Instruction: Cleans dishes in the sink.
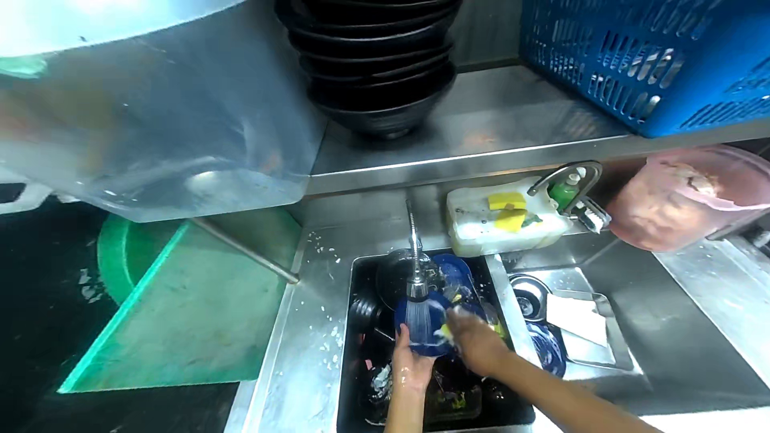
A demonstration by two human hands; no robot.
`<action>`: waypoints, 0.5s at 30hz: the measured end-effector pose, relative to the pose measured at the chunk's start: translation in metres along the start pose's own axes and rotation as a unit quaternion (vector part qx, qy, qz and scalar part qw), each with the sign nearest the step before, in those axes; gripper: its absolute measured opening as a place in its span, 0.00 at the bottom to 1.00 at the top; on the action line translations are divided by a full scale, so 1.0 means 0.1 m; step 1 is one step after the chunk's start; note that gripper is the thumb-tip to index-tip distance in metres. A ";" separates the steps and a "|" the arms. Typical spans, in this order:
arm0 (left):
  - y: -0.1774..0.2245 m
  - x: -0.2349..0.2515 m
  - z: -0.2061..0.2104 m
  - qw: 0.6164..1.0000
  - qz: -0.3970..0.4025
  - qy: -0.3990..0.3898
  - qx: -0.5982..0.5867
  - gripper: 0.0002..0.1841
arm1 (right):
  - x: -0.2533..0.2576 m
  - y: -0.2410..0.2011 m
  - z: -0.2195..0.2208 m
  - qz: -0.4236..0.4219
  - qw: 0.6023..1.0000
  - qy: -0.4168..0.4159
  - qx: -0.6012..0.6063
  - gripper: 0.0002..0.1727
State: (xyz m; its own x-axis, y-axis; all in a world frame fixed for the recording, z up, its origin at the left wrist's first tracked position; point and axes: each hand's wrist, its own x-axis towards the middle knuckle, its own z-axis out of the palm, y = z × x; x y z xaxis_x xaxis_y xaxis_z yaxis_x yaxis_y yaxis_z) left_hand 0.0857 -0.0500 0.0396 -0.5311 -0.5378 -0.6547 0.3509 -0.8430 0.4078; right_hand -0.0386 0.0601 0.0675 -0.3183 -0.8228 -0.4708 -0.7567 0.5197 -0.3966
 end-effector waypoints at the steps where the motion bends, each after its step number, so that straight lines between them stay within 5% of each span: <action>1: 0.00 -0.02 0.04 1.000 -0.004 -0.003 0.003 0.28 | -0.07 -0.15 0.04 -0.032 0.999 -0.009 0.017 0.37; 3: -0.09 -0.12 0.18 0.999 -0.023 -0.027 0.011 0.34 | -0.03 -0.40 0.02 -0.085 0.996 -0.013 0.038 0.31; 5: -0.21 -0.19 0.25 0.998 -0.050 -0.024 0.011 0.29 | 0.21 -0.39 -0.10 -0.085 0.996 0.016 0.029 0.23; 10: -0.16 -0.07 0.03 1.000 -0.008 0.009 0.011 0.27 | 0.53 0.28 -0.21 0.083 0.981 0.142 0.097 0.28; 12: -0.14 0.06 -0.03 0.998 0.019 0.050 0.043 0.27 | 0.42 0.26 -0.13 0.139 0.933 0.172 0.284 0.27; 15: -0.25 0.14 0.04 0.986 0.018 0.129 0.105 0.26 | 0.06 -0.23 0.05 0.193 0.809 0.223 0.509 0.25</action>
State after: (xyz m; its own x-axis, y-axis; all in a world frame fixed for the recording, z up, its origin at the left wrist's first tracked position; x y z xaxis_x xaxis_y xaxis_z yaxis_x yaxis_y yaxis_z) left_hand 0.0664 -0.0368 0.0224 -0.2971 -0.5690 -0.7668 0.1844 -0.8222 0.5386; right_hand -0.0205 0.0438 0.0702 -0.7647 -0.4377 -0.4729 0.2379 0.4902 -0.8385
